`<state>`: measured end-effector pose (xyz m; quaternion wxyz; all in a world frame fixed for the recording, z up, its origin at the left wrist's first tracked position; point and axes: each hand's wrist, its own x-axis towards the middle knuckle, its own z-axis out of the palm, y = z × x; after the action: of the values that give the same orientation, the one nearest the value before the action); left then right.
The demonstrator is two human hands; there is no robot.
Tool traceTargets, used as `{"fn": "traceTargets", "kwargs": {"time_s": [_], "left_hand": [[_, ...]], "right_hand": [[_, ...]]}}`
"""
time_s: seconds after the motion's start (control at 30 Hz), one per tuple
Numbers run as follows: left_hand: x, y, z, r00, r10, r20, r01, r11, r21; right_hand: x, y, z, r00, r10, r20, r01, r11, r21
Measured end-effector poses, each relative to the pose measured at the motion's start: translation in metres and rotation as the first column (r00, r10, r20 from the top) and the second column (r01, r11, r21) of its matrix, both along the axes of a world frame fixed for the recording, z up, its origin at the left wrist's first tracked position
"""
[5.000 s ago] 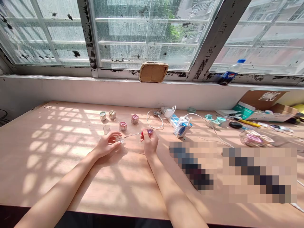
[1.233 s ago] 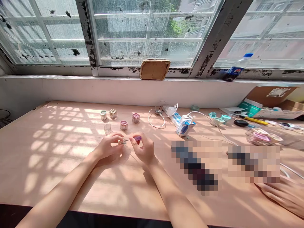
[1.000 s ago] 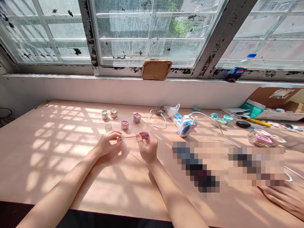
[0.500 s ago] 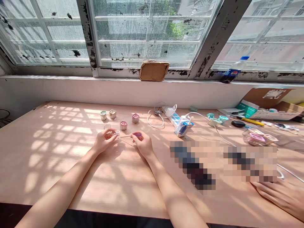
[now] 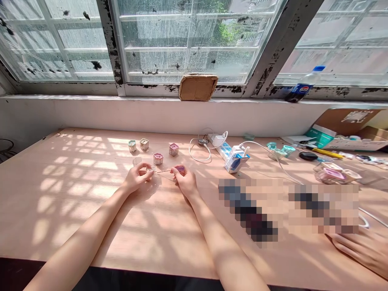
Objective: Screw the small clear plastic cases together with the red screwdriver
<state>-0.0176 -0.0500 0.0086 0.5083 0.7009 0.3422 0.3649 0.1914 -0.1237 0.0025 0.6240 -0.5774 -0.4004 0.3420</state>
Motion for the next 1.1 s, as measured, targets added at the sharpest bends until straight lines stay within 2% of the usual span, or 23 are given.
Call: {"fn": "traceTargets", "kwargs": {"time_s": [0.1, 0.4, 0.67, 0.8, 0.93, 1.1], "left_hand": [[0.003, 0.001, -0.003, 0.998, -0.051, 0.022, 0.051, 0.998, -0.034], [-0.003, 0.004, -0.001, 0.998, 0.059, 0.024, -0.058, 0.997, -0.041], [-0.005, 0.004, 0.000, 0.999, 0.037, 0.034, -0.034, 0.994, -0.100], [-0.006, 0.004, -0.001, 1.000, 0.018, 0.021, -0.016, 0.996, -0.086], [-0.007, 0.004, -0.001, 0.999, 0.030, -0.009, -0.031, 0.998, -0.059], [-0.008, 0.003, -0.001, 1.000, 0.009, 0.000, -0.009, 0.999, -0.052]], "right_hand": [[0.003, 0.002, -0.002, 1.000, -0.014, 0.024, 0.013, 1.000, 0.026], [0.005, 0.002, -0.002, 0.999, -0.013, 0.029, 0.012, 0.999, 0.051], [0.001, -0.002, 0.001, 0.998, 0.056, 0.018, -0.057, 0.998, 0.020], [0.012, -0.003, -0.001, 0.981, 0.154, 0.115, -0.149, 0.987, -0.053], [0.026, -0.006, -0.002, 0.930, 0.298, 0.214, -0.267, 0.950, -0.165], [0.033, -0.007, 0.000, 0.867, 0.398, 0.301, -0.329, 0.909, -0.254]]}}
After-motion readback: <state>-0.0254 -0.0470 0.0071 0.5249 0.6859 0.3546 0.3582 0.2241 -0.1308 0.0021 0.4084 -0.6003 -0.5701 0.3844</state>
